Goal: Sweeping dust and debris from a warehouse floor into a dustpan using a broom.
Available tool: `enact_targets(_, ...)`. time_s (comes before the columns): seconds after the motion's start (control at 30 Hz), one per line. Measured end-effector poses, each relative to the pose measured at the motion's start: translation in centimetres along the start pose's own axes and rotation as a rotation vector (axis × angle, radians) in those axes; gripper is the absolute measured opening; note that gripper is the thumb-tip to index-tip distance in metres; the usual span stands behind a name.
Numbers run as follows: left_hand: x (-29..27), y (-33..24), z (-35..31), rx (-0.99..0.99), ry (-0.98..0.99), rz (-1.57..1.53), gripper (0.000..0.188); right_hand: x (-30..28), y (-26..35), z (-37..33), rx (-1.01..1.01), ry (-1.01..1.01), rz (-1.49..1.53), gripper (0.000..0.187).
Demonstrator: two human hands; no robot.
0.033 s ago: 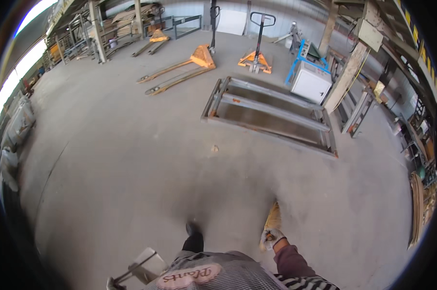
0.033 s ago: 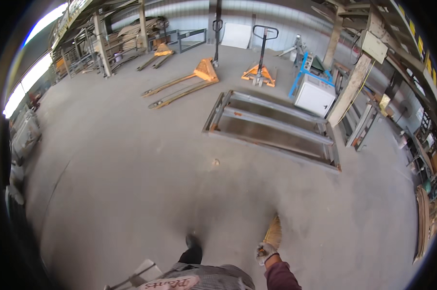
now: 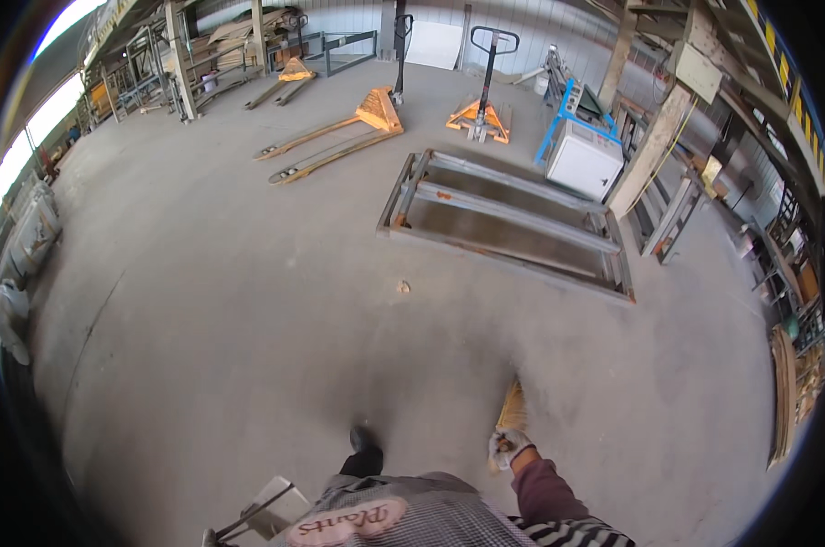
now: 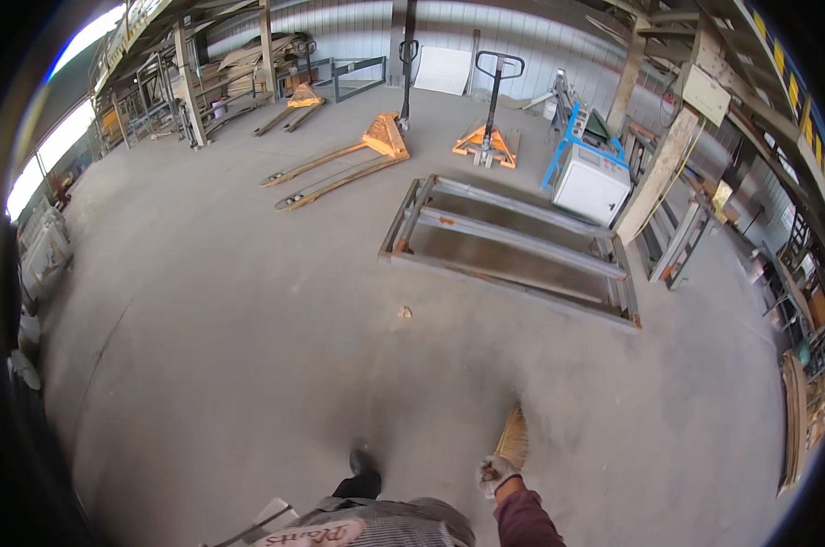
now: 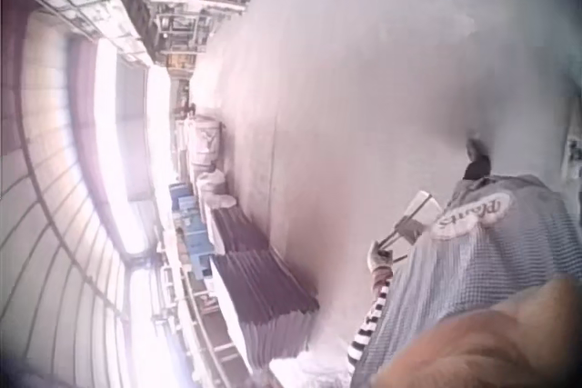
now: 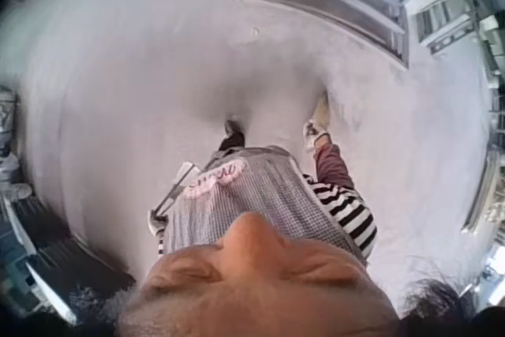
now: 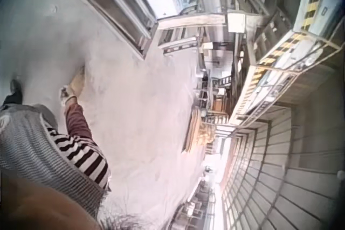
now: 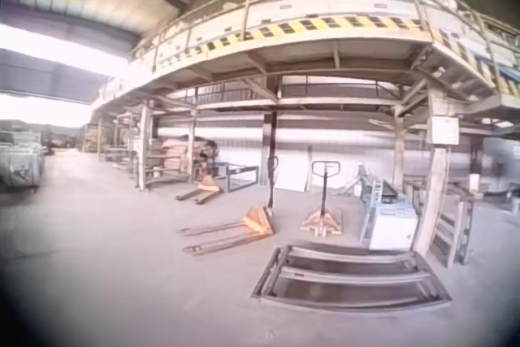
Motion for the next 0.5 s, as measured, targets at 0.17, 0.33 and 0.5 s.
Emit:
enact_targets(0.17,7.3,-8.7,2.6,0.111,-0.141,0.006,0.027,16.2,4.0,7.4,0.020,-0.136,0.026,0.021)
enact_targets(0.33,18.2,-16.3,6.7,0.126,-0.230,0.005,0.026,33.3,6.8,12.7,-0.057,-0.024,-0.340,0.019)
enact_targets(0.5,19.8,-18.5,8.9,0.055,-0.298,-0.211,0.031,52.0,3.8,19.9,-0.191,0.048,-0.660,0.022)
Point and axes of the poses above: each hand's wrist, its own z-axis towards the middle knuckle, its own x-axis out of the palm, y = z × x, the point moved 2 cm from there along z, towards the middle knuckle, and after that the axes turned 2 degrees about y, right-handed, at the moved point
